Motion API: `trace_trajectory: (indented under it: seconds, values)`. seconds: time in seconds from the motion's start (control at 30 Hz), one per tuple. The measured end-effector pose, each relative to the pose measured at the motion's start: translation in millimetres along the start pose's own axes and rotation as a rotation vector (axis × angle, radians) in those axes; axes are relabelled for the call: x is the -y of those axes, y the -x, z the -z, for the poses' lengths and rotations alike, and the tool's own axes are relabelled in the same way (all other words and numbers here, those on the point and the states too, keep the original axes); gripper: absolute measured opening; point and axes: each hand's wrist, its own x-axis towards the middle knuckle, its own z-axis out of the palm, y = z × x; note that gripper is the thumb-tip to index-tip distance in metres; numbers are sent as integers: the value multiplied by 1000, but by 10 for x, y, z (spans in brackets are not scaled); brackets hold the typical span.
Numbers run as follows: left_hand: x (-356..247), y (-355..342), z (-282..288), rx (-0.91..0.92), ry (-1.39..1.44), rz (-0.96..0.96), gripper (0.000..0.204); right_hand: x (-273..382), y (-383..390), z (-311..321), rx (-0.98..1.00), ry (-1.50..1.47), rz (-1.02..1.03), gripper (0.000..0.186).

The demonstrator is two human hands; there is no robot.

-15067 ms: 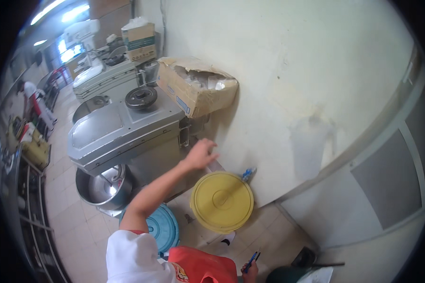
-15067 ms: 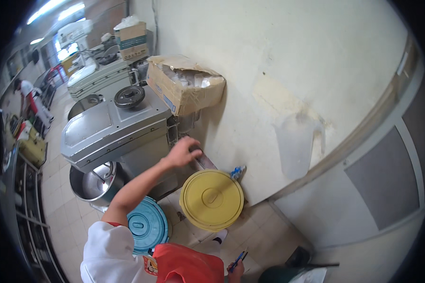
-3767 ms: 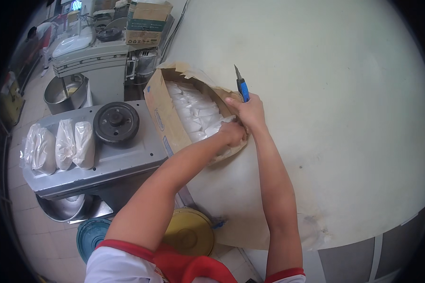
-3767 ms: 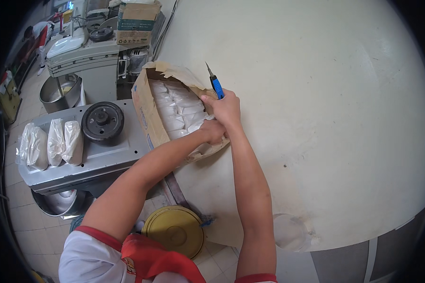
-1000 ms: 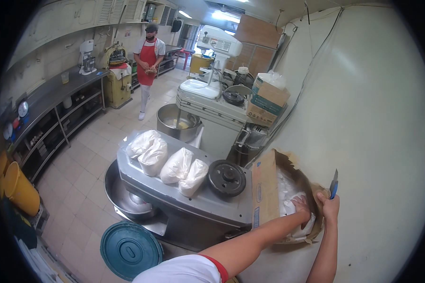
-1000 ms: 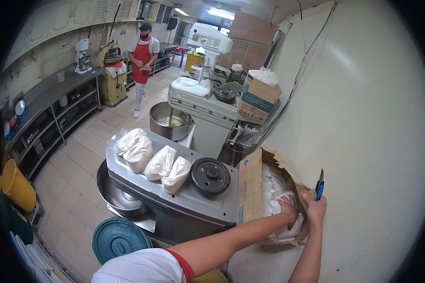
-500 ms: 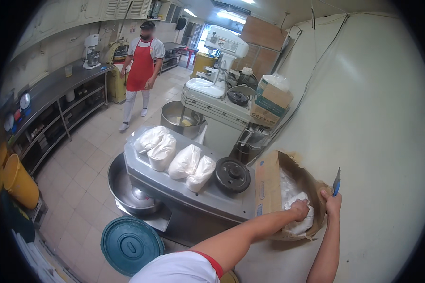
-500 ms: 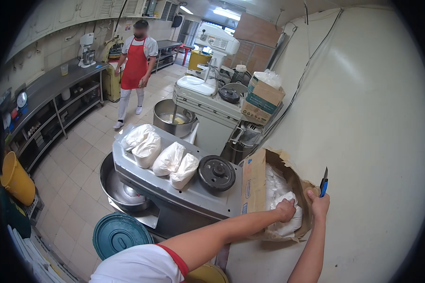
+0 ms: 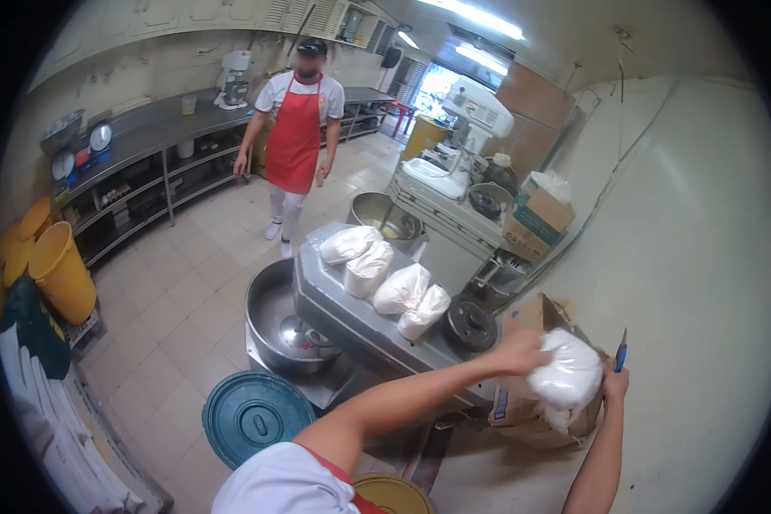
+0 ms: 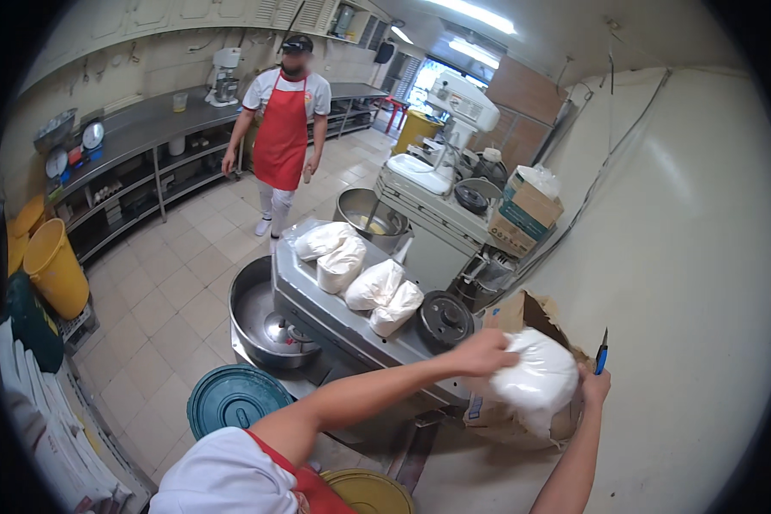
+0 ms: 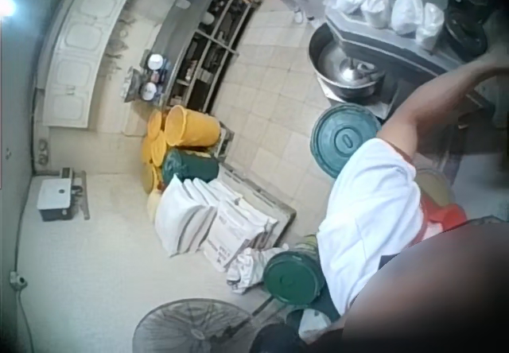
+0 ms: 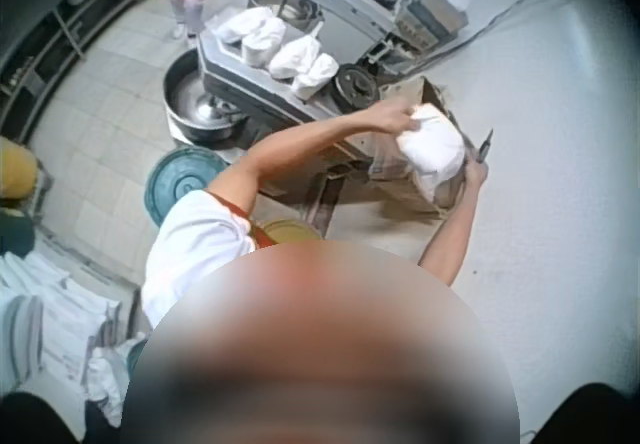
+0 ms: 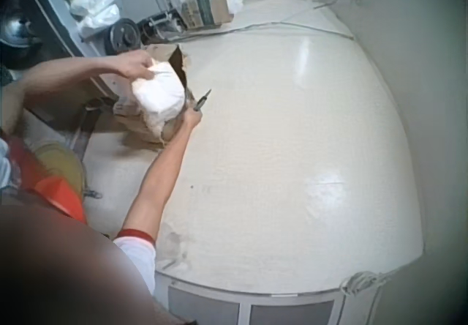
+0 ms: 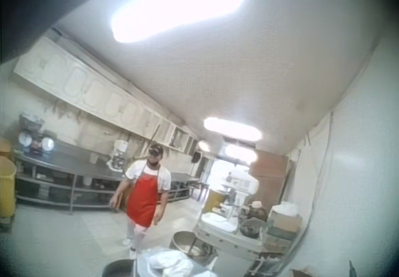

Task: The person takes plastic bags of ingredients from a box, places them on a machine, and then pours the contents into a large mixing bowl while using a utility knife to open the bags.

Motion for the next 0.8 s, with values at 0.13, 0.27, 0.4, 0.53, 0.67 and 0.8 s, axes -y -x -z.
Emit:
trace_trajectory:
  seconds: [0.13, 0.27, 0.4, 0.53, 0.67, 0.8]
  values:
    - [440, 1363, 852, 17, 129, 237, 28, 121, 428, -145, -36, 46, 138, 33]
    - [1268, 3095, 1112, -77, -442, 492, 49, -72, 471, -229, 33, 103, 181, 32]
    - [2069, 4986, 932, -137, -839, 880, 39, 64, 789, -355, 66, 285, 262, 32]
    - [2027, 6059, 993, -236, -755, 1417, 36, -120, 918, -600, 74, 413, 295, 33]
    - [1962, 6467, 1092, -329, -622, 1596, 37, -243, 1011, -741, 14, 287, 254, 28]
    - [2146, 6367, 1058, -348, -743, 1466, 36, -320, 1028, -820, 1, 344, 290, 32]
